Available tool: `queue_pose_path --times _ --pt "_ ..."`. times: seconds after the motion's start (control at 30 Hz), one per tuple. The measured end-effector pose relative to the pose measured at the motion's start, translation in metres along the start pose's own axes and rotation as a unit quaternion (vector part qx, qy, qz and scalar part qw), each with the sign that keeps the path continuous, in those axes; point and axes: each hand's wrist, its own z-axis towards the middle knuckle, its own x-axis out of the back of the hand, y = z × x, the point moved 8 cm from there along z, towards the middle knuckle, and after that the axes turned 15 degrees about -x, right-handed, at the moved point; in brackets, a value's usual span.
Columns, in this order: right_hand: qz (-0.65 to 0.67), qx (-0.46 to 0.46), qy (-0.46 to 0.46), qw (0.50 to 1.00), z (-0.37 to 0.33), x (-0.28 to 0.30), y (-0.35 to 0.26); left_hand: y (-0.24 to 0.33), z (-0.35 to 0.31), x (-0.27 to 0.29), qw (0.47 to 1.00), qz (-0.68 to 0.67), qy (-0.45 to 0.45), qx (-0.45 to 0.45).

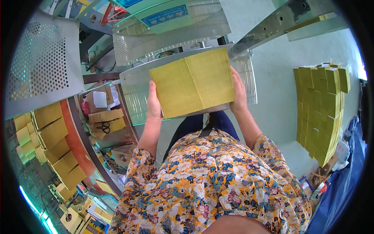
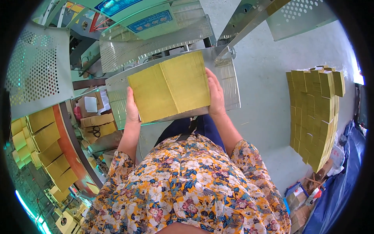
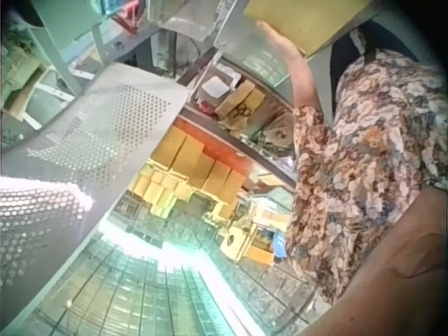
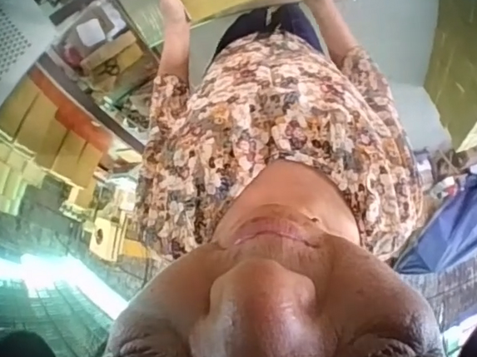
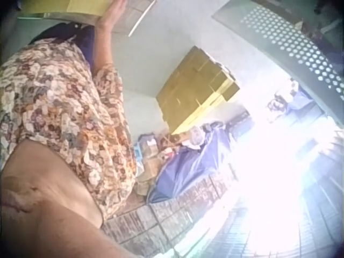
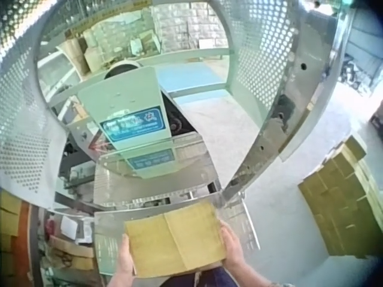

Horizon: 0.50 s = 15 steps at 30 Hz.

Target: Counting and aligning bundles of yellow paper sheets and using a machine to apply rubber bands to secure them.

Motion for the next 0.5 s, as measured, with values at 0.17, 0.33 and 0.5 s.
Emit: queue_pose_path --times 0.17,0.33,0.5 --pt "-0.048 0.055 0.016 0.997 -0.014 -0.011 0.017 -0.001 0.021 -0.008 0.998 0.029 -0.052 0.036" --pt "-0.035 0.043 0.000 0.998 -0.015 -0.010 0.014 0.004 0.026 -0.003 0.997 0.044 -0.054 0.025" --pt "-0.001 -0.002 -0.017 1.000 -0.014 -0.001 0.010 0.010 0.024 0.003 0.999 0.011 -0.030 0.004"
